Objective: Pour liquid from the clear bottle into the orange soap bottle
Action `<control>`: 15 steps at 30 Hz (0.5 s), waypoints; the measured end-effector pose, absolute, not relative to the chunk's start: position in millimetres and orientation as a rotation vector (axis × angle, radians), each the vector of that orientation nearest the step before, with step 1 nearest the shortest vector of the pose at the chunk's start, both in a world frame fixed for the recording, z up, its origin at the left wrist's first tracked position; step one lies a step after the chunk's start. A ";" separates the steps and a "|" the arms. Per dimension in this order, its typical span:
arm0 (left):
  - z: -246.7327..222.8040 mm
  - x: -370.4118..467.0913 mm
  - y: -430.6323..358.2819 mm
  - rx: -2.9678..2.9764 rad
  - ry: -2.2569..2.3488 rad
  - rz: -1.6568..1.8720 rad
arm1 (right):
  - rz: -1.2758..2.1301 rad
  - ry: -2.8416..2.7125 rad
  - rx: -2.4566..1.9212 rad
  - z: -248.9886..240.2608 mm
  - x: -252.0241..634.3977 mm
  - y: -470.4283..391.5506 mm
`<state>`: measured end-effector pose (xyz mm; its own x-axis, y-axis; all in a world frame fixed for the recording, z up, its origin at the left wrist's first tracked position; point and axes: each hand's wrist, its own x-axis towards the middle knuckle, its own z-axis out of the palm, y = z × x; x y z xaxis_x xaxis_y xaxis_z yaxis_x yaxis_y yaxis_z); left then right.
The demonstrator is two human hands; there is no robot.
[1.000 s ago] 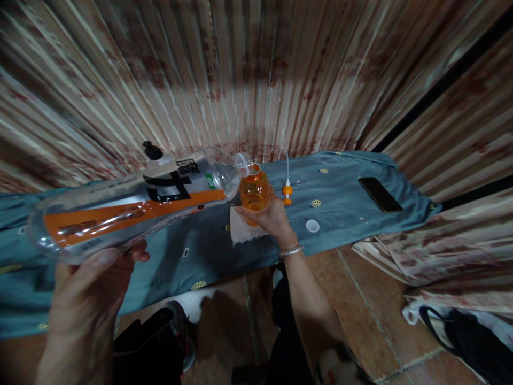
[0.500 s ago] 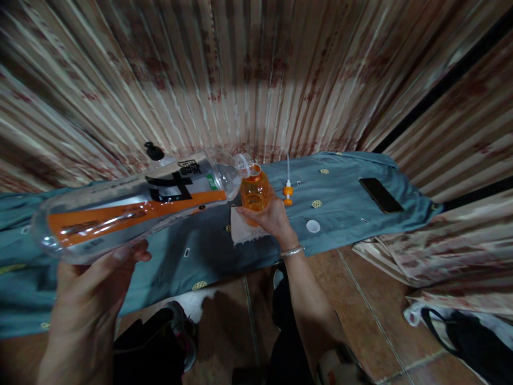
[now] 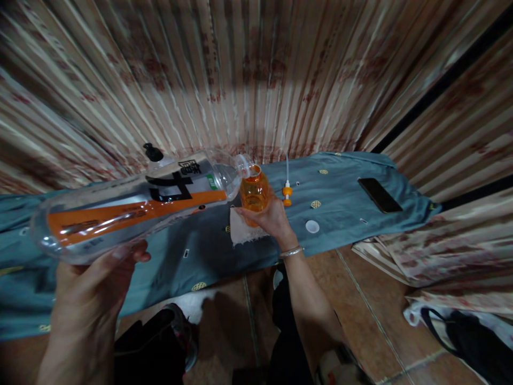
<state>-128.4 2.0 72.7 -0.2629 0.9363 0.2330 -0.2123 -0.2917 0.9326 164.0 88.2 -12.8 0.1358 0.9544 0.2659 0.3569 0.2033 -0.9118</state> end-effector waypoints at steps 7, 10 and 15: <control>71.5 -126.9 2.6 1.103 1.048 1.707 | 0.735 -1.386 -1.344 -11.6 164.0 88.1; 71.2 -127.2 2.5 1.074 1.039 1.705 | 0.730 -1.381 -1.351 -12.1 164.5 88.3; 72.4 -126.5 3.1 1.081 1.014 1.708 | 0.759 -1.376 -1.337 -13.4 164.9 89.2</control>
<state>-126.5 3.1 72.4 -0.2626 0.9332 0.2452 -0.2318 -0.3077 0.9228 164.9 89.2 -13.4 0.1455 0.9607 0.2363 0.3125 0.1820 -0.9323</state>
